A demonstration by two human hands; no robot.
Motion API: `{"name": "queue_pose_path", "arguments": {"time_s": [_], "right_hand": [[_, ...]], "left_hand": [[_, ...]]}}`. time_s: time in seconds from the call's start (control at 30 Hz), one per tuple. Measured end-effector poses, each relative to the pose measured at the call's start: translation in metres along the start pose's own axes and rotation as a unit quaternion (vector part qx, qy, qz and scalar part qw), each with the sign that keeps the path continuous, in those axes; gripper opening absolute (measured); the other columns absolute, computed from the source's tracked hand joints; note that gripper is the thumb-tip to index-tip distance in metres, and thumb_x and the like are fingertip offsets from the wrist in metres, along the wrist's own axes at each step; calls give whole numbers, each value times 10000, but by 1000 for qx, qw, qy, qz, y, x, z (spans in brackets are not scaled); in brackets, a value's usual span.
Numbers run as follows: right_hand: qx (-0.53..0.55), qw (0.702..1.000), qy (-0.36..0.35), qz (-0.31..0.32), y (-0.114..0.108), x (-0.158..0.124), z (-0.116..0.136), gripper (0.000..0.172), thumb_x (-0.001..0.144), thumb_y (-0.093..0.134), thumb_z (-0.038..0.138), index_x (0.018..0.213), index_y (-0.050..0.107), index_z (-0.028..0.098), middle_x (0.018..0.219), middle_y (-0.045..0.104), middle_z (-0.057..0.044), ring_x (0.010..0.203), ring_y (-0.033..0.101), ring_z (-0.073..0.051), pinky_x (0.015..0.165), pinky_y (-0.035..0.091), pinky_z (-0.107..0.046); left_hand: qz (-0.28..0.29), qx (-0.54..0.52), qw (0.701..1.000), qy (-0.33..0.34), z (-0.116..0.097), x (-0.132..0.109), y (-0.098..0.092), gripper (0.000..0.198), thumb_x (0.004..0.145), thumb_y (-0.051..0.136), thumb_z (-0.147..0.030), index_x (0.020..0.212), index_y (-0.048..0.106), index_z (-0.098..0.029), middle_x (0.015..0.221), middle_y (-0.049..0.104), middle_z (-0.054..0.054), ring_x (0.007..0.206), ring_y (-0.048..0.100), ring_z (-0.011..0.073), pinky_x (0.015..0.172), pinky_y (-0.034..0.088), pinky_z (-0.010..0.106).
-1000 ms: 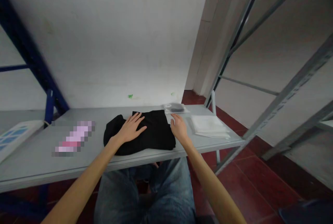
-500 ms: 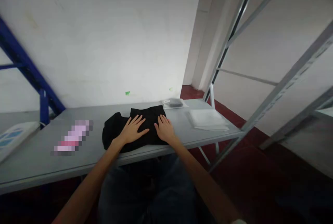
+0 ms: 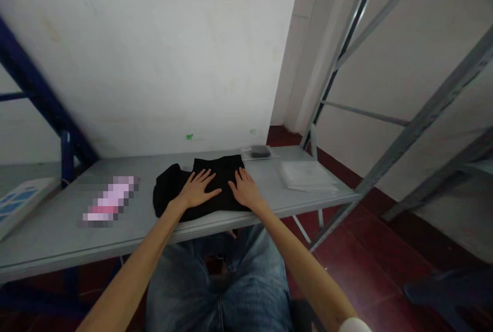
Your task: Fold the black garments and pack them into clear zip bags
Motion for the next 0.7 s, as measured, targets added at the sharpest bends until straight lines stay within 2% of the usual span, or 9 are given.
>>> {"name": "queue_pose_path", "arguments": {"time_s": [0.13,0.3,0.47,0.57,0.7], "right_hand": [[14,999,9,-31,-4,9,-6,582,1081,390,409,1559,467,85,1634,425,-197,1529,371,-318,1242,304,-492],[23,993,43,-111,-30,43,-47,487,1066,338,248,1473,572,119,1510,578,-161,1414,499,-275,1211,352,-443],[-43,997,30,-65,-36,75,-76,452,1001,435,147,1393,657,185,1424,630,-138,1309,544,-290,1137,420,-440],[-51,997,15,-47,-32,81,-78,361,992,519,162,1278,727,236,1352,661,-112,1301,534,-290,1110,428,-433],[-60,997,20,-39,-27,86,-78,290,995,576,193,1229,735,256,1292,670,-101,1261,547,-272,1066,450,-401]], "left_hand": [[-11,1,1000,8,2,3,-1,871,918,388,-823,1588,445,-270,1696,318,96,1595,244,326,1290,135,575],[-10,3,1000,-1,9,8,-2,876,915,406,-813,1588,445,-253,1700,305,101,1596,240,326,1295,128,571],[-23,1,1000,10,9,8,-5,846,929,413,-791,1574,468,-247,1685,338,117,1586,268,338,1288,144,588],[-36,10,999,14,4,4,-13,811,942,423,-764,1578,459,-263,1693,329,103,1581,280,338,1286,147,602],[-77,25,995,50,-15,-7,-30,742,977,399,-730,1565,479,-286,1681,368,74,1580,293,313,1304,113,591]]}}
Point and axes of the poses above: each hand's wrist, its own x-axis towards the middle knuckle, its own y-axis out of the palm, z = x × y, the point moved 9 cm from there along x, towards the middle knuckle
